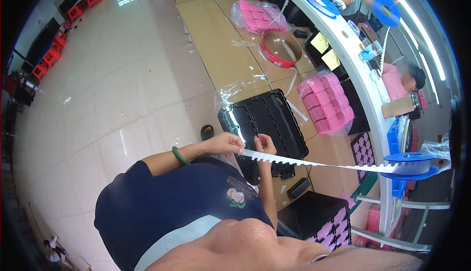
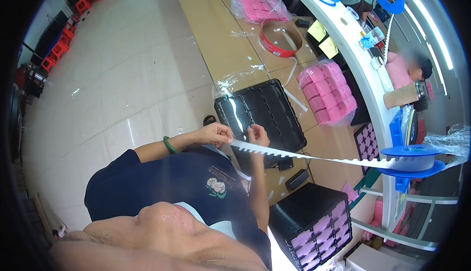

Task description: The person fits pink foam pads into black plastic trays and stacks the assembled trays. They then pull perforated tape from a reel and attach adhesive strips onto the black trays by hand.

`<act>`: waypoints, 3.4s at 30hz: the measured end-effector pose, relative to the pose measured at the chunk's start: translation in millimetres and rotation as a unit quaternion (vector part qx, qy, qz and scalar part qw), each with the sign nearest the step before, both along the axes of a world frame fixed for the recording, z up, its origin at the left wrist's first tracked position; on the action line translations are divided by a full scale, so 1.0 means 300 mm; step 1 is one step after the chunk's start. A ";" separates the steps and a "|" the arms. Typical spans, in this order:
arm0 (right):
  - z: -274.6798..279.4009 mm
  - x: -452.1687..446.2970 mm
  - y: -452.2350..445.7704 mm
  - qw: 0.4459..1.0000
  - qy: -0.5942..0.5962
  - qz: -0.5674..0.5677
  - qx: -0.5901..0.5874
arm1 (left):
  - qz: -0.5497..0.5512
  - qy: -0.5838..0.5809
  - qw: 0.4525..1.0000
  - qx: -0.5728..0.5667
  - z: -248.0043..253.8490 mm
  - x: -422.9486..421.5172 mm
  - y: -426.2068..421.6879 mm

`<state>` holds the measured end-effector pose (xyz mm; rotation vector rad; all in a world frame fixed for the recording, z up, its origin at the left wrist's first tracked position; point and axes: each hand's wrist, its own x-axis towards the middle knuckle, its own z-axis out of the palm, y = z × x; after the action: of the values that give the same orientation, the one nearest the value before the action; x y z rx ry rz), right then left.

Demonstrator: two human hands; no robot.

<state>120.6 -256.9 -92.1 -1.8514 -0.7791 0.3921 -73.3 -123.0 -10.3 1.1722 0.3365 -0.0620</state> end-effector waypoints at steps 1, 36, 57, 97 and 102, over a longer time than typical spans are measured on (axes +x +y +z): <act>0.033 -0.011 -0.063 0.996 0.078 -0.012 0.029 | -0.006 -0.003 1.000 0.001 -0.004 0.010 0.005; 0.452 -0.037 -0.158 0.991 0.040 0.106 0.078 | -0.064 0.062 0.986 -0.139 0.050 0.109 0.022; -0.065 0.045 0.409 0.931 -0.311 0.126 -0.144 | 0.240 0.116 0.894 0.359 -0.272 0.103 0.232; 0.157 -0.085 -0.209 0.920 0.372 -0.050 0.114 | 0.008 0.029 0.998 -0.046 -0.137 0.202 0.021; 0.197 -0.162 -0.248 0.905 0.397 -0.075 0.131 | 0.028 0.008 0.999 -0.035 -0.111 0.227 -0.050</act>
<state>72.0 -331.4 -33.1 -1.3084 -0.1130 0.8275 -5.1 -137.9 -43.7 1.0918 0.3777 -0.0331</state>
